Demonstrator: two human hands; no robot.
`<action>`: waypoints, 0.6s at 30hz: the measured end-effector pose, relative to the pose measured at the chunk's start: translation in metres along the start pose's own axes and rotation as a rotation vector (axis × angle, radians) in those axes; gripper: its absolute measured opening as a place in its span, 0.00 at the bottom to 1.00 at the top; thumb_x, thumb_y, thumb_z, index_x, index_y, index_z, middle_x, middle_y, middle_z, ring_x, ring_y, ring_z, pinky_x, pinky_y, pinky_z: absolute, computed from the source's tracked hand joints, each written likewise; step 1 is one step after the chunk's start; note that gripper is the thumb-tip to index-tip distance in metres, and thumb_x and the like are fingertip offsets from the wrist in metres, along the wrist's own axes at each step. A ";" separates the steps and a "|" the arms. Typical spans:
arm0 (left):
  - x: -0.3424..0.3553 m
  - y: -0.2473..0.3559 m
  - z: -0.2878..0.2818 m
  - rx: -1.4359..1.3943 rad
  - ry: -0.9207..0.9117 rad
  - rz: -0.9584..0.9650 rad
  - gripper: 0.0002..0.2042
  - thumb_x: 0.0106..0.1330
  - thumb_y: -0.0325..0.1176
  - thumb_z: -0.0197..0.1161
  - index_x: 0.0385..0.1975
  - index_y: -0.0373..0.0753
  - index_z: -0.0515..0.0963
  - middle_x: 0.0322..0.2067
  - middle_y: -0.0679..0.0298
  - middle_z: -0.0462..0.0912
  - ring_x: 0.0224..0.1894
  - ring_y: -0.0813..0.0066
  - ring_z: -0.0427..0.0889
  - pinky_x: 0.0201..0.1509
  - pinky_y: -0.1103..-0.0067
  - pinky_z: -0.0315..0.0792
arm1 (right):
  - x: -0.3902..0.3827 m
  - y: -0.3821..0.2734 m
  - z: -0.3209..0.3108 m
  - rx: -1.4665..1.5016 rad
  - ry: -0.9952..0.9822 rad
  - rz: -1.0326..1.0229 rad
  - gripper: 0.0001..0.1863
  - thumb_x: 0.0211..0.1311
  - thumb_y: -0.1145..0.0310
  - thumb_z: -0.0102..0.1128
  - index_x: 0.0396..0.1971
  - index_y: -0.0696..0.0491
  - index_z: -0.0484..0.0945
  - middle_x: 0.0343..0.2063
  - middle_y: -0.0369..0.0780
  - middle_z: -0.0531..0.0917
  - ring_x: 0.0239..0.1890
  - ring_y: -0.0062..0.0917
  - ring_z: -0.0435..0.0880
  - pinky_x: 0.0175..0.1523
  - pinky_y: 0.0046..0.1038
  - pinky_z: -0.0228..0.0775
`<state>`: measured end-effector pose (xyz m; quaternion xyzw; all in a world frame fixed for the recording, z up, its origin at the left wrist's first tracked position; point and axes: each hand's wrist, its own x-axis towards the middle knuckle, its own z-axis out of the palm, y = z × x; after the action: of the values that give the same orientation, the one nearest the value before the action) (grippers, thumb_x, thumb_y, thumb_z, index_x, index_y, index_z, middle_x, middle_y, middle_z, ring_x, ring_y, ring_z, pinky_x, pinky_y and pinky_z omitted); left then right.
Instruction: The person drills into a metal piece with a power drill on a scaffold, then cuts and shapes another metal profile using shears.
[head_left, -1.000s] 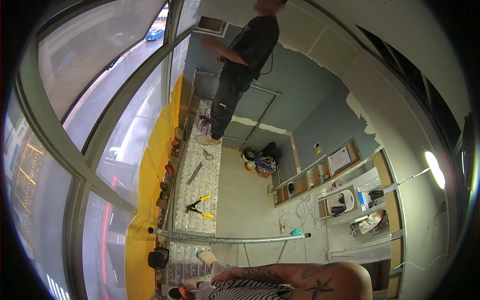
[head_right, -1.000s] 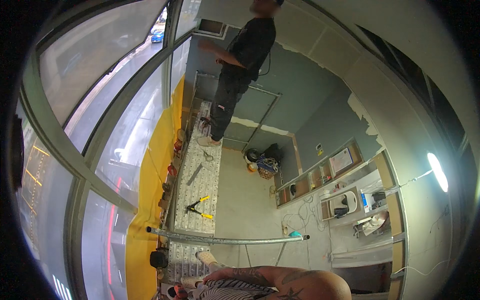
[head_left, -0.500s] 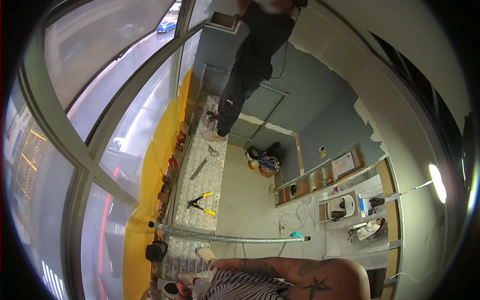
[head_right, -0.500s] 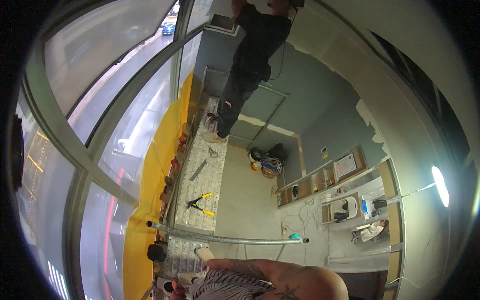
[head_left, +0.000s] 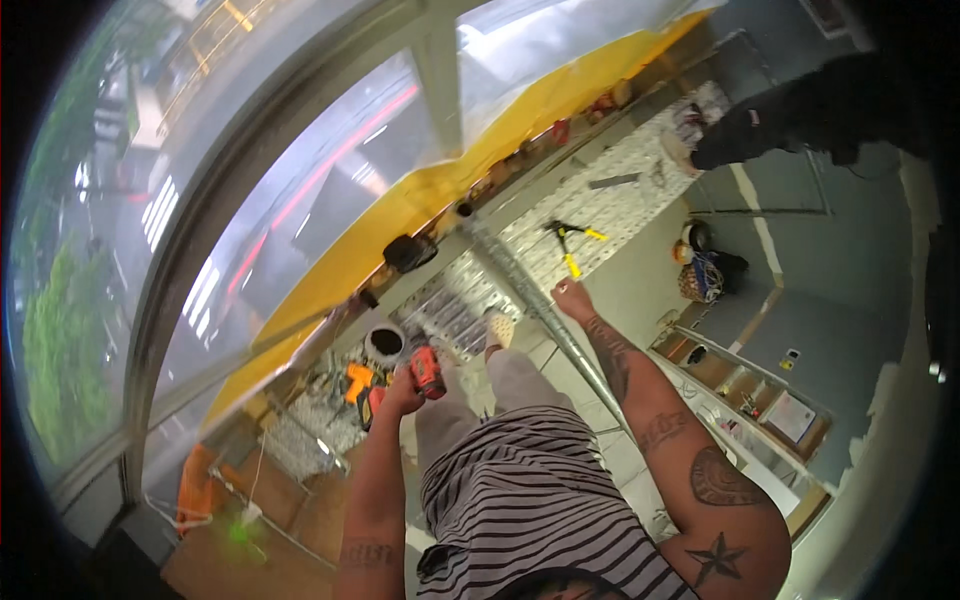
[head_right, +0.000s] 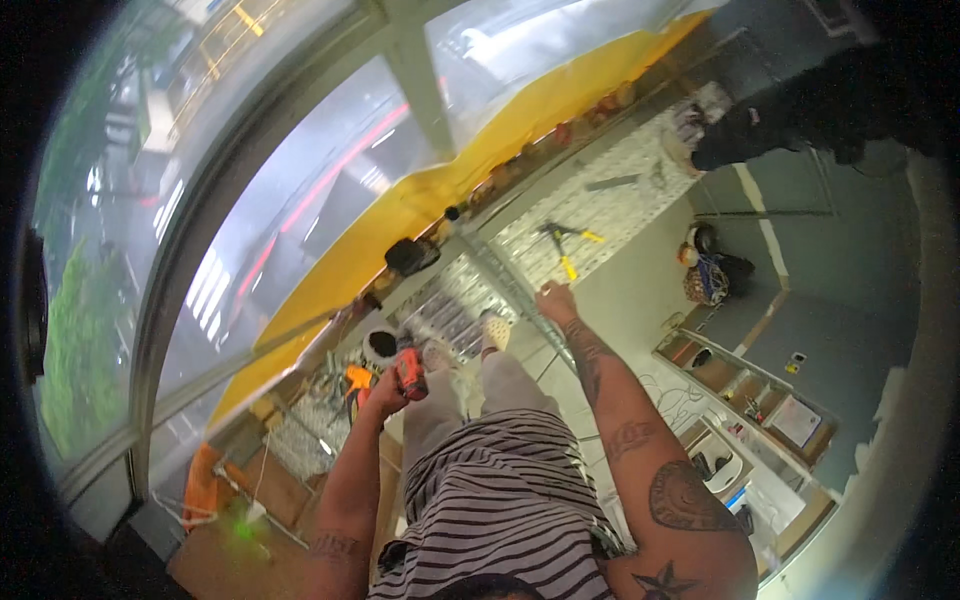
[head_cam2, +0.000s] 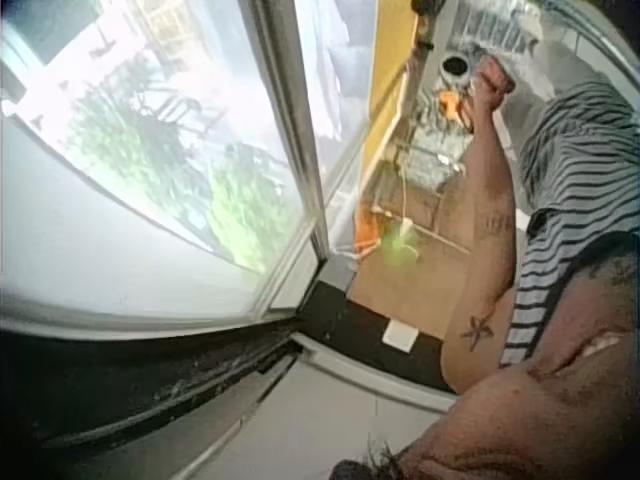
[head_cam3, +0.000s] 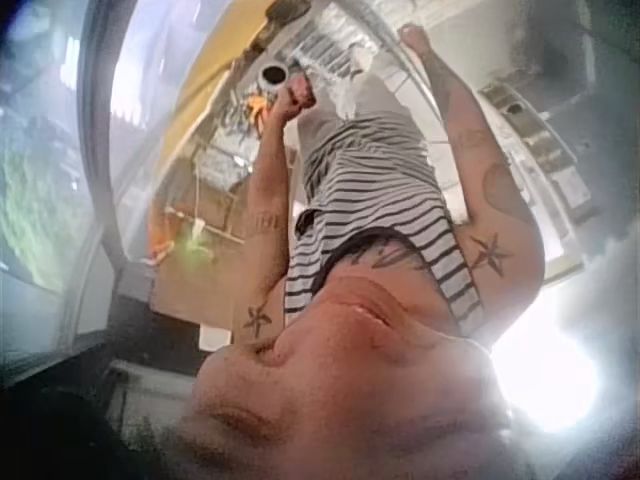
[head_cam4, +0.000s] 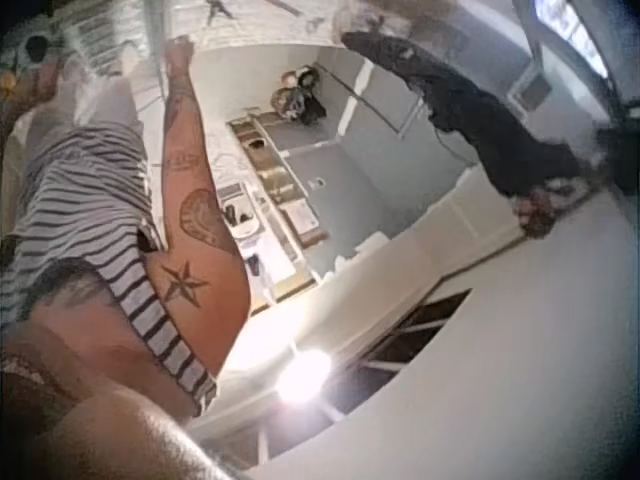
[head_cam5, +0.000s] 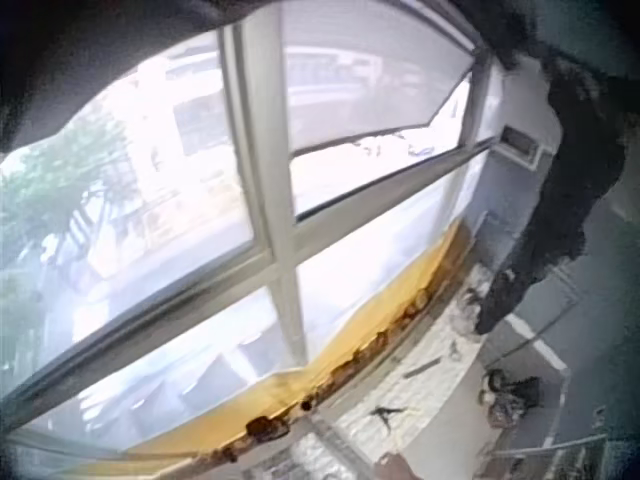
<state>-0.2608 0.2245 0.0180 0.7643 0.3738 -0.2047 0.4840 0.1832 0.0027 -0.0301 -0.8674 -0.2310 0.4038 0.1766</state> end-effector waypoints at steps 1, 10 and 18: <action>0.029 0.081 0.020 0.109 -0.122 -0.150 0.33 0.49 0.26 0.73 0.57 0.38 0.69 0.49 0.54 0.78 0.55 0.58 0.79 0.59 0.69 0.71 | -0.010 0.049 -0.028 0.006 0.077 0.207 0.27 0.54 0.51 0.66 0.49 0.55 0.78 0.44 0.53 0.81 0.51 0.46 0.79 0.59 0.43 0.70; 0.118 0.065 0.037 0.599 -0.118 -0.054 0.27 0.54 0.25 0.66 0.56 0.36 0.67 0.48 0.52 0.75 0.54 0.52 0.77 0.56 0.59 0.72 | 0.069 -0.003 0.039 -0.087 0.053 0.328 0.51 0.44 0.48 0.74 0.68 0.52 0.61 0.59 0.54 0.70 0.66 0.48 0.64 0.66 0.53 0.61; 0.248 0.013 0.126 0.762 0.092 0.004 0.16 0.69 0.32 0.51 0.54 0.38 0.70 0.48 0.56 0.77 0.52 0.59 0.79 0.55 0.62 0.71 | 0.101 0.030 0.070 -0.241 0.303 -0.009 0.34 0.59 0.51 0.64 0.61 0.54 0.67 0.44 0.49 0.84 0.40 0.45 0.85 0.46 0.42 0.78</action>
<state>-0.0865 0.2010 -0.1981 0.8984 0.2909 -0.2936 0.1485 0.1936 0.0412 -0.1499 -0.9321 -0.2523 0.2374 0.1058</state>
